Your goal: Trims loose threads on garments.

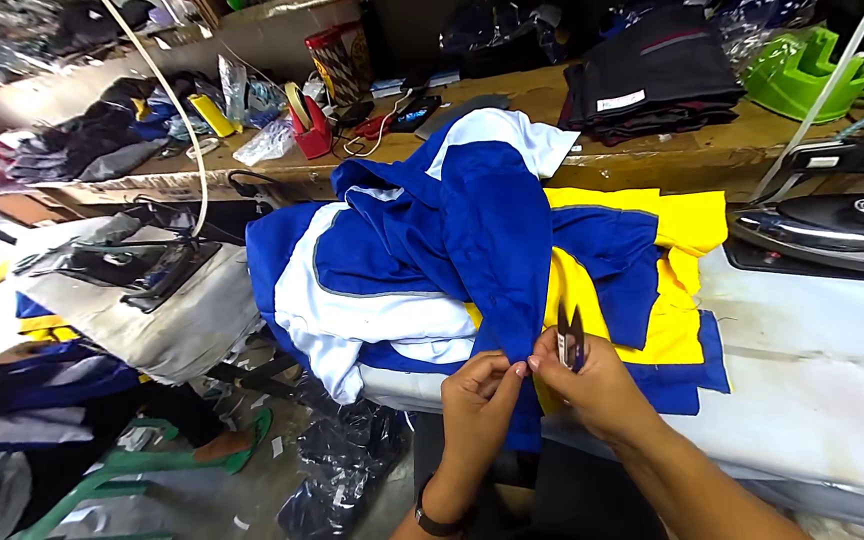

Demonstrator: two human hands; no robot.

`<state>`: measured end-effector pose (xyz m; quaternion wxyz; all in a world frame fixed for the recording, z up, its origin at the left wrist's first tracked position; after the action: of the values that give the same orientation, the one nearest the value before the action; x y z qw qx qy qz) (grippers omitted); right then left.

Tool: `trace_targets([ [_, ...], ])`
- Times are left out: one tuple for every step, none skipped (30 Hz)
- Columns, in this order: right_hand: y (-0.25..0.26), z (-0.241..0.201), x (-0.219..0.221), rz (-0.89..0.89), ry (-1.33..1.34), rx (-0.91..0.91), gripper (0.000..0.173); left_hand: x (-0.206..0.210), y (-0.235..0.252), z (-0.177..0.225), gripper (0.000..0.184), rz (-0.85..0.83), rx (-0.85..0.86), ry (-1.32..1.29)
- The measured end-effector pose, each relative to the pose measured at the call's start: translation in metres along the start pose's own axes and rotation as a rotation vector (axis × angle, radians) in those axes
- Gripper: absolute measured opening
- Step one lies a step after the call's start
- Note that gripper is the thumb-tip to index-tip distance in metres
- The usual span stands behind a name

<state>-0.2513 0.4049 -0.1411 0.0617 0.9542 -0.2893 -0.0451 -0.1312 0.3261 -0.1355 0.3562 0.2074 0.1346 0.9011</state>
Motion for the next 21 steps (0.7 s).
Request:
trace_targets([
  [0.001,0.003,0.003,-0.057,0.119,0.074,0.016,0.000,0.000,-0.002,0.009,0.007,-0.035,-0.044],
  [0.001,0.004,0.003,-0.083,0.154,0.088,0.014,-0.001,0.000,-0.005,0.010,0.015,-0.078,-0.091],
  [0.002,0.002,-0.001,-0.084,0.095,0.034,0.010,-0.003,0.001,-0.007,0.012,0.028,-0.129,-0.145],
  [0.001,-0.003,-0.007,-0.068,-0.053,-0.066,0.019,-0.005,0.002,-0.010,0.013,0.046,-0.186,-0.207],
  [-0.001,-0.007,-0.013,-0.040,-0.237,-0.165,0.033,-0.007,0.002,-0.013,0.015,0.065,-0.243,-0.271],
  [-0.004,-0.011,-0.020,0.004,-0.412,-0.235,0.042,-0.009,0.002,-0.015,0.017,0.081,-0.294,-0.322],
  [-0.007,-0.013,-0.026,0.047,-0.554,-0.283,0.044,-0.010,0.002,-0.016,0.018,0.093,-0.332,-0.361],
  [-0.010,-0.015,-0.030,0.090,-0.661,-0.323,0.042,-0.011,0.002,-0.017,0.019,0.100,-0.358,-0.389],
  [-0.013,-0.017,-0.034,0.140,-0.742,-0.374,0.039,-0.011,0.002,-0.018,0.020,0.103,-0.377,-0.412],
  [-0.016,-0.020,-0.037,0.200,-0.802,-0.434,0.037,-0.011,0.002,-0.019,0.020,0.104,-0.388,-0.430],
  [-0.019,-0.023,-0.039,0.260,-0.844,-0.495,0.034,-0.011,0.002,-0.019,0.021,0.103,-0.392,-0.446],
  [-0.021,-0.026,-0.041,0.302,-0.863,-0.547,0.031,-0.011,0.002,-0.019,0.021,0.103,-0.394,-0.456],
  [-0.023,-0.028,-0.042,0.329,-0.872,-0.585,0.029,-0.011,0.002,-0.020,0.021,0.103,-0.396,-0.462],
  [-0.024,-0.030,-0.042,0.343,-0.876,-0.609,0.027,-0.011,0.002,-0.020,0.021,0.102,-0.398,-0.468],
  [-0.024,-0.030,-0.042,0.349,-0.877,-0.624,0.027,-0.011,0.002,-0.019,0.021,0.100,-0.398,-0.473],
  [-0.024,-0.031,-0.042,0.351,-0.882,-0.634,0.026,-0.011,0.002,-0.019,0.021,0.099,-0.395,-0.476],
  [-0.023,-0.031,-0.042,0.352,-0.886,-0.644,0.025,-0.011,0.002,-0.018,0.021,0.096,-0.391,-0.477],
  [-0.023,-0.031,-0.041,0.351,-0.887,-0.652,0.025,-0.012,0.002,-0.018,0.021,0.094,-0.386,-0.477],
  [-0.022,-0.030,-0.040,0.346,-0.886,-0.654,0.025,-0.012,0.002,-0.017,0.021,0.095,-0.383,-0.476],
  [-0.021,-0.030,-0.040,0.339,-0.883,-0.654,0.025,-0.012,0.002,-0.017,0.021,0.097,-0.381,-0.476],
  [-0.021,-0.029,-0.040,0.333,-0.880,-0.655,0.025,-0.012,0.003,-0.017,0.021,0.097,-0.378,-0.474],
])
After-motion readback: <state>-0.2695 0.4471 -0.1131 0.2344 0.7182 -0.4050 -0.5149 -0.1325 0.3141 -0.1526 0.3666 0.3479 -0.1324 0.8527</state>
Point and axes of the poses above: each hand's wrist, its own y-axis towards the middle knuckle, its own x-axis out of the palm, z = x × y, the point moved 8 cm from there along y, towards the middle knuckle, and after that the axes turned 15 degrees about -y, right-handed, at the moved point
